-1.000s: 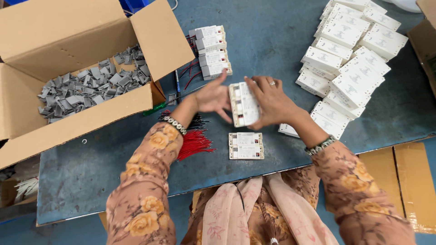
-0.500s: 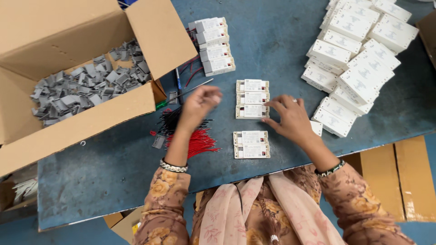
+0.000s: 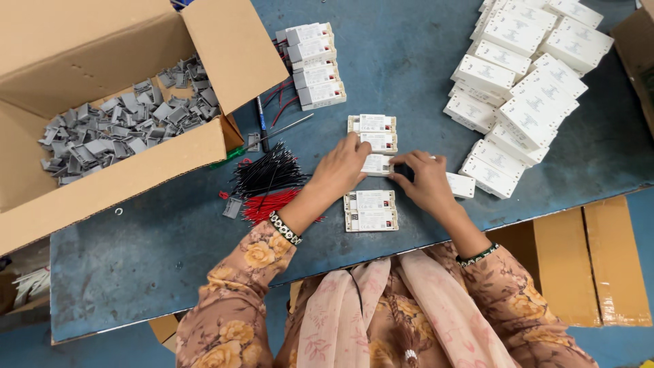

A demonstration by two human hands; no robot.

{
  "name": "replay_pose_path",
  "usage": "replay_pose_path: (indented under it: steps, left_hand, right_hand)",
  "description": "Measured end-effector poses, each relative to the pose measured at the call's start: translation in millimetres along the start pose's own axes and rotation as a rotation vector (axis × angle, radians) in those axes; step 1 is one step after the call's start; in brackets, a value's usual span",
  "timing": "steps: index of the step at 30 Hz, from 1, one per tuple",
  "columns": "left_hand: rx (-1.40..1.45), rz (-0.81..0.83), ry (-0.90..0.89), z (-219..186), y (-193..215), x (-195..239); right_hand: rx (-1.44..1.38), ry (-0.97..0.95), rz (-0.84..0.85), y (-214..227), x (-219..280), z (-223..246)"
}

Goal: The person assembles white electrical components by inserting red and black wires into terminals and tightening them with a screwdriver. They handle multiple units, arranging them in rows on a blue workbench.

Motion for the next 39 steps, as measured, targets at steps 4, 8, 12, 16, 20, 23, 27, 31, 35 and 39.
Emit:
replay_pose_path:
  steps: [4,8,12,16,20,23,27,31,35,39]
  left_hand:
    - [0.011,0.022,0.012,4.8,10.3,-0.3]
    - [0.149,0.031,0.009,12.4,31.8,5.5]
    - [0.545,0.091,-0.093,15.6,41.3,2.1]
    - [1.291,0.316,-0.366,-6.7,20.0,-9.3]
    - [1.35,0.096,-0.246,8.0,3.2,-21.3]
    - [1.022,-0.219,-0.161,36.1,22.5,-6.6]
    - [1.029,-0.318,0.029,78.1,34.8,21.9]
    - [0.893,-0.283,0.122,81.6,33.8,49.5]
    - [0.778,-0.182,0.117,58.0,29.2,51.5]
    - [0.309,-0.147,0.016,12.5,27.6,34.6]
  right_hand:
    - [-0.491,-0.02,0.071,1.7,5.1,-8.6]
    - [-0.712,0.11,-0.068,17.0,8.4,-0.9]
    - [-1.044,0.122,-0.224,28.8,7.7,-9.8]
    - [-1.097,0.192,-0.012,19.6,0.7,13.2]
    - [-1.107,0.04,-0.05,10.2,-3.9,12.8]
    - [-0.569,0.106,-0.201,28.9,-3.8,25.2]
    - [0.142,0.344,-0.157,19.0,-4.7,64.3]
    - [0.172,0.241,-0.014,3.4,-9.9,47.7]
    - [0.159,0.156,-0.021,-1.3,-7.0,31.6]
    - [0.147,0.152,-0.166,2.2,-1.8,28.1]
Point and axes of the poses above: each hand's wrist, its own x-axis away from the middle knuckle, its own y-axis out of the back of the hand, z = x × y, the point moved 9 cm from there along -x, towards the middle knuckle, and after that the axes turned 13 degrees about z, right-handed, at the moved point
